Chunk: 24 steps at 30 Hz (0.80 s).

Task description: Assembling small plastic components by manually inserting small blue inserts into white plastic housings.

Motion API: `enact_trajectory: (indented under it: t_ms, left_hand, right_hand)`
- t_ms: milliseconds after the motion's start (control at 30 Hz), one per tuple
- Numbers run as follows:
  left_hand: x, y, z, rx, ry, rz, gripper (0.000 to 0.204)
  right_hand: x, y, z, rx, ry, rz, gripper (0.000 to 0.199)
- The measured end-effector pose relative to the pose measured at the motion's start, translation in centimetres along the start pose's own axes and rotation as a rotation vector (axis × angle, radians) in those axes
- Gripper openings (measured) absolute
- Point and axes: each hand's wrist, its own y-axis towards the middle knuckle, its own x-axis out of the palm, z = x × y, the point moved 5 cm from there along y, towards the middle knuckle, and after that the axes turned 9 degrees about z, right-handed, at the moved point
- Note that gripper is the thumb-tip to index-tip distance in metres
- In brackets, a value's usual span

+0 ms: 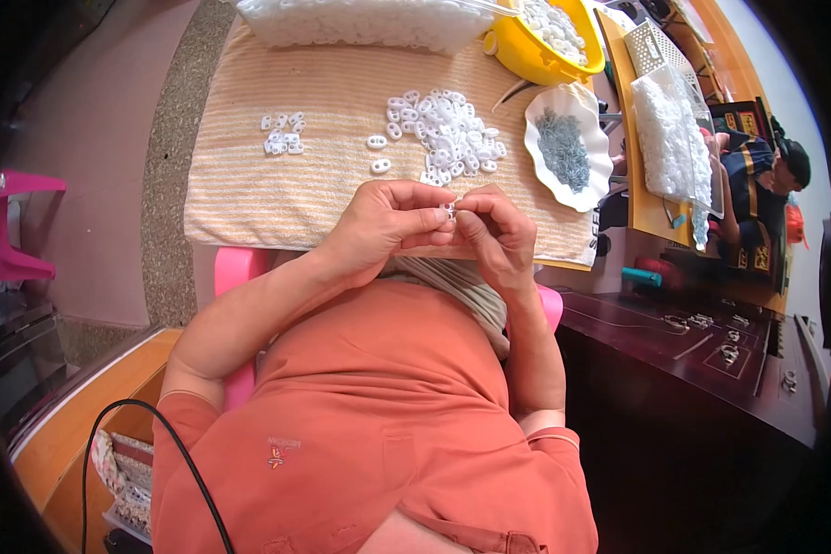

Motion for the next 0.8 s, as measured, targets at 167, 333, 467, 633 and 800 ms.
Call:
enact_trajectory:
  t_ms: [167, 333, 467, 633, 800]
  left_hand:
    - [-0.1, 0.1, -0.1, 0.0, 0.005, 0.008, 0.021]
    - [-0.1, 0.1, -0.2, 0.001, 0.018, 0.013, 0.022]
    - [-0.2, 0.1, -0.3, 0.008, 0.032, 0.018, 0.022]
    - [-0.2, 0.1, -0.4, 0.01, 0.058, 0.03, 0.023]
    - [-0.2, 0.1, -0.4, 0.022, 0.065, 0.029, 0.023]
  right_hand:
    - [0.1, 0.1, -0.3, 0.052, 0.008, 0.054, 0.008]
    - [0.0, 0.2, -0.4, 0.025, -0.025, 0.045, 0.008]
    - [0.0, 0.4, -1.2, -0.071, -0.178, 0.024, 0.008]
    - [0.2, 0.5, -2.3, -0.177, -0.299, 0.018, 0.009]
    - [0.2, 0.6, -2.5, -0.179, -0.315, -0.005, 0.008]
